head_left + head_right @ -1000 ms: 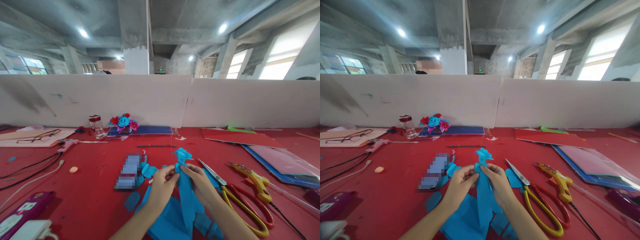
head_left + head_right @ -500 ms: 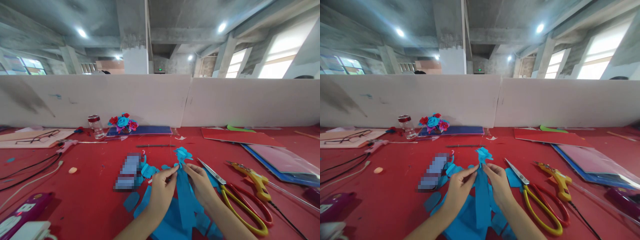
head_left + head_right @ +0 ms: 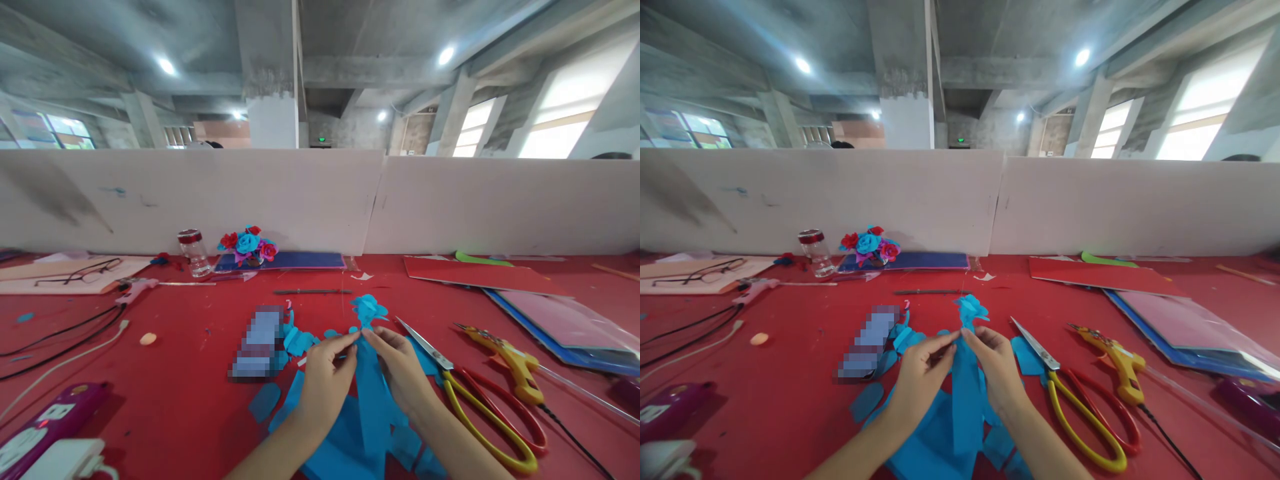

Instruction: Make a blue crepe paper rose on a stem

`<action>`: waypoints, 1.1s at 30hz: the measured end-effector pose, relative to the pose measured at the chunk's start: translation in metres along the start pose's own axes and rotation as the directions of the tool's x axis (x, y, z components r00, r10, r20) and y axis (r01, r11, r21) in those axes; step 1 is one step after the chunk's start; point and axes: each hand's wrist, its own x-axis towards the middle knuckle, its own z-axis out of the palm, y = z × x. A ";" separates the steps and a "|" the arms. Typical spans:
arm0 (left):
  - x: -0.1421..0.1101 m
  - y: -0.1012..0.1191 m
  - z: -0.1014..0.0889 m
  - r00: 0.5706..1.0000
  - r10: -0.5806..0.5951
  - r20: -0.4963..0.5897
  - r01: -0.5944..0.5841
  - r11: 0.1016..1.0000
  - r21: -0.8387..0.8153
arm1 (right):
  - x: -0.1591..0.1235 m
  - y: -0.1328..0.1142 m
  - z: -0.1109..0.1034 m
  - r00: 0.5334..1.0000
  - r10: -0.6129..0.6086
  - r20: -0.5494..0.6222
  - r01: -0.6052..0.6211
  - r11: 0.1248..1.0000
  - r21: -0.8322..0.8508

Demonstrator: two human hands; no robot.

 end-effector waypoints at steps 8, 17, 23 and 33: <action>0.001 -0.003 0.003 0.977 -0.213 0.025 0.212 0.948 -0.237 | 0.001 -0.001 0.000 0.997 -0.064 -0.031 0.059 0.990 -0.128; 0.012 0.002 -0.007 0.965 -0.241 0.101 0.258 0.939 -0.226 | 0.001 0.001 -0.001 0.978 -0.173 0.119 0.197 0.949 -0.245; 0.016 0.005 -0.017 0.966 -0.205 0.156 0.214 0.976 -0.044 | 0.000 0.002 -0.001 0.980 -0.167 0.105 0.191 0.939 -0.287; 0.014 0.005 -0.018 0.812 -0.433 0.390 0.573 0.715 -0.399 | -0.001 -0.002 -0.001 0.983 0.051 0.176 -0.049 0.999 -0.014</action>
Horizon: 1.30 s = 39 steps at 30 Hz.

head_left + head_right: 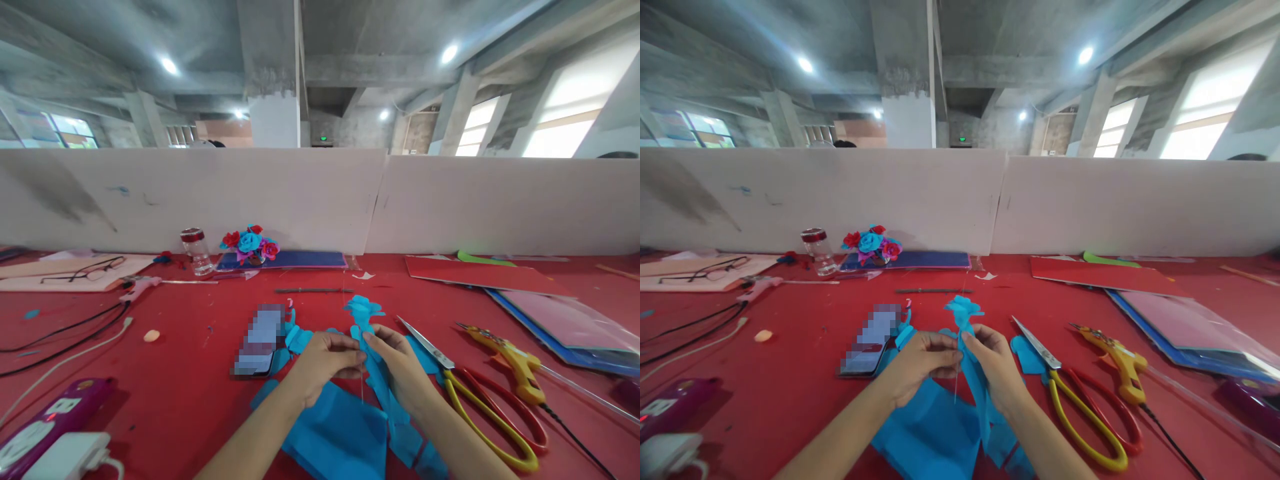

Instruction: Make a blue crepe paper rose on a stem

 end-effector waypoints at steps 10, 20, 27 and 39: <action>0.000 -0.004 -0.003 0.998 0.060 -0.028 -0.054 0.981 0.188 | 0.004 -0.002 -0.010 0.999 -0.047 0.024 0.052 0.962 -0.266; 0.003 -0.007 -0.005 0.994 0.007 -0.110 0.007 0.992 0.123 | 0.002 -0.003 -0.005 0.999 -0.034 -0.013 0.031 0.981 -0.192; 0.002 -0.008 -0.003 0.971 0.240 -0.010 -0.211 0.873 0.440 | 0.003 -0.002 -0.003 0.989 0.043 -0.139 -0.051 0.997 -0.054; -0.013 -0.014 0.025 0.901 0.434 -0.002 -0.100 0.214 0.972 | -0.002 0.007 0.005 0.976 0.000 -0.218 0.002 1.000 0.009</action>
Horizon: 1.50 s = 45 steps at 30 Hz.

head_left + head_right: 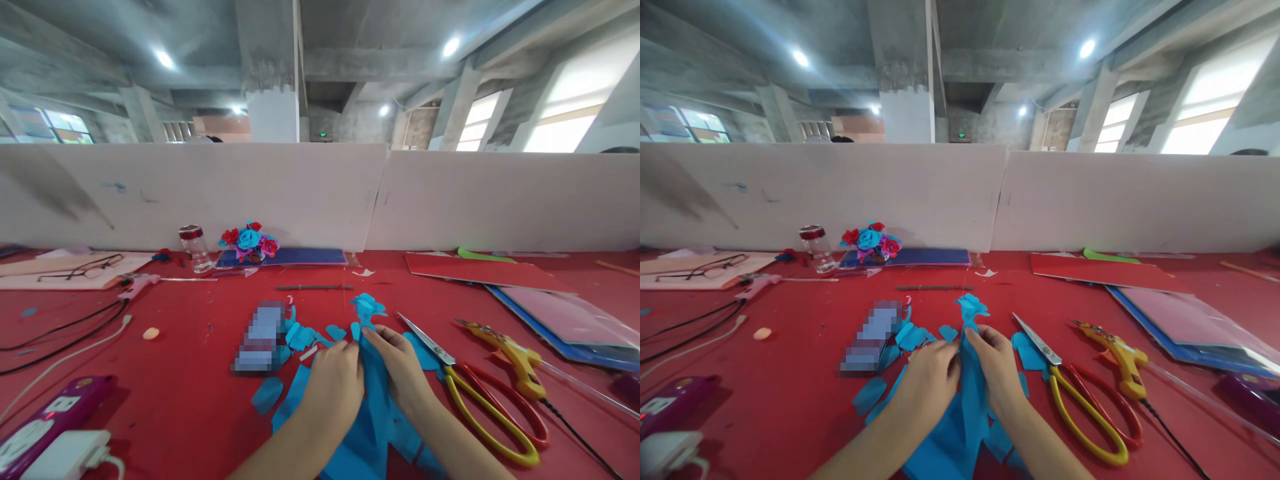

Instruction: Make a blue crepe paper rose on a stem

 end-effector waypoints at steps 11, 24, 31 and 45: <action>0.018 -0.023 -0.001 0.987 -0.076 0.144 0.161 0.567 -0.808 | 0.004 -0.008 -0.003 0.994 0.050 0.096 -0.055 0.997 0.050; 0.021 -0.025 -0.014 0.972 -0.095 0.215 0.235 0.415 -0.879 | 0.001 -0.009 -0.003 0.984 0.019 0.178 -0.017 1.000 -0.016; 0.023 -0.027 -0.009 0.977 -0.066 0.205 0.213 0.430 -0.877 | 0.004 -0.008 -0.004 0.982 -0.135 0.131 0.160 0.966 -0.205; 0.025 -0.034 0.000 0.986 -0.080 0.144 0.165 0.460 -0.873 | 0.006 -0.011 -0.007 0.953 -0.043 0.299 0.098 0.980 -0.171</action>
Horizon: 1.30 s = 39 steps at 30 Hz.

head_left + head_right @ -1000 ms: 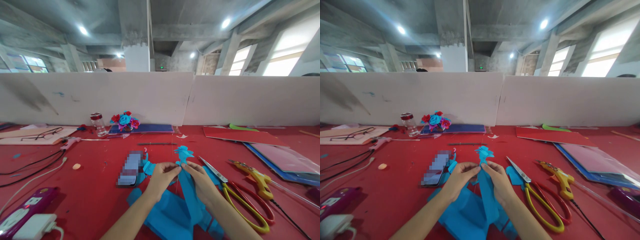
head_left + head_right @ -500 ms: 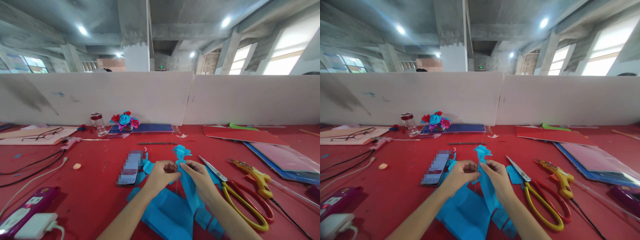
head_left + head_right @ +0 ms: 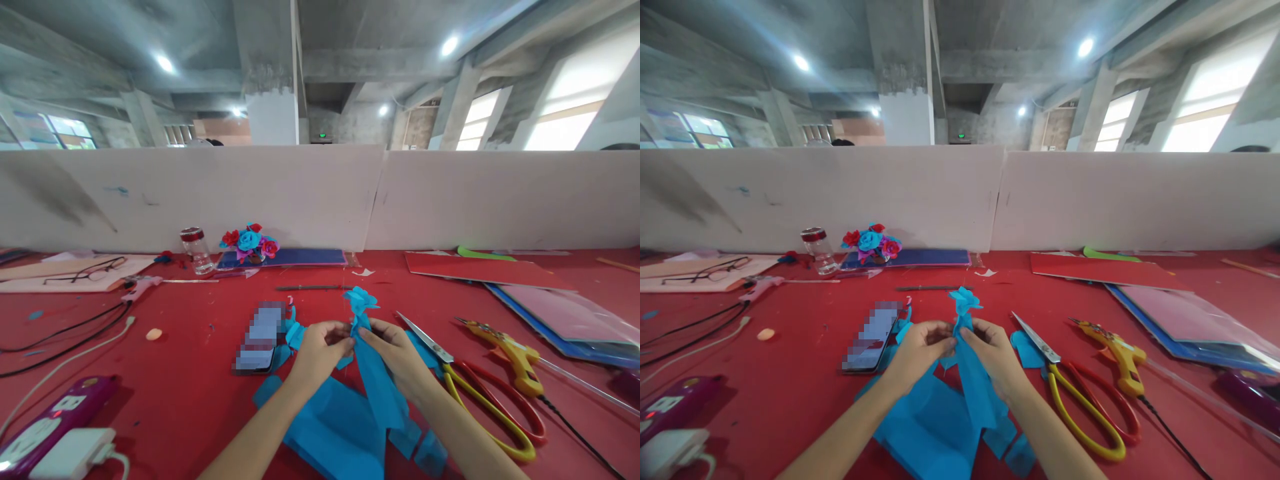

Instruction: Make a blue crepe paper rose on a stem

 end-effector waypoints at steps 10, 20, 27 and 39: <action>-0.002 -0.003 0.004 0.993 0.105 -0.060 -0.100 0.991 0.086 | 0.000 0.004 0.005 0.992 -0.015 -0.122 0.023 0.998 0.064; -0.005 -0.005 0.010 0.993 0.108 -0.049 -0.105 0.992 0.069 | 0.000 0.004 0.006 0.989 0.001 -0.150 0.009 0.998 0.066; -0.006 -0.009 0.015 0.999 0.033 -0.041 -0.034 0.999 -0.041 | -0.001 0.000 0.007 0.978 0.051 -0.203 -0.050 0.999 0.008; -0.007 0.002 0.010 0.972 0.137 -0.190 -0.102 0.978 0.184 | -0.001 0.001 0.007 0.986 0.092 -0.140 -0.081 0.993 0.081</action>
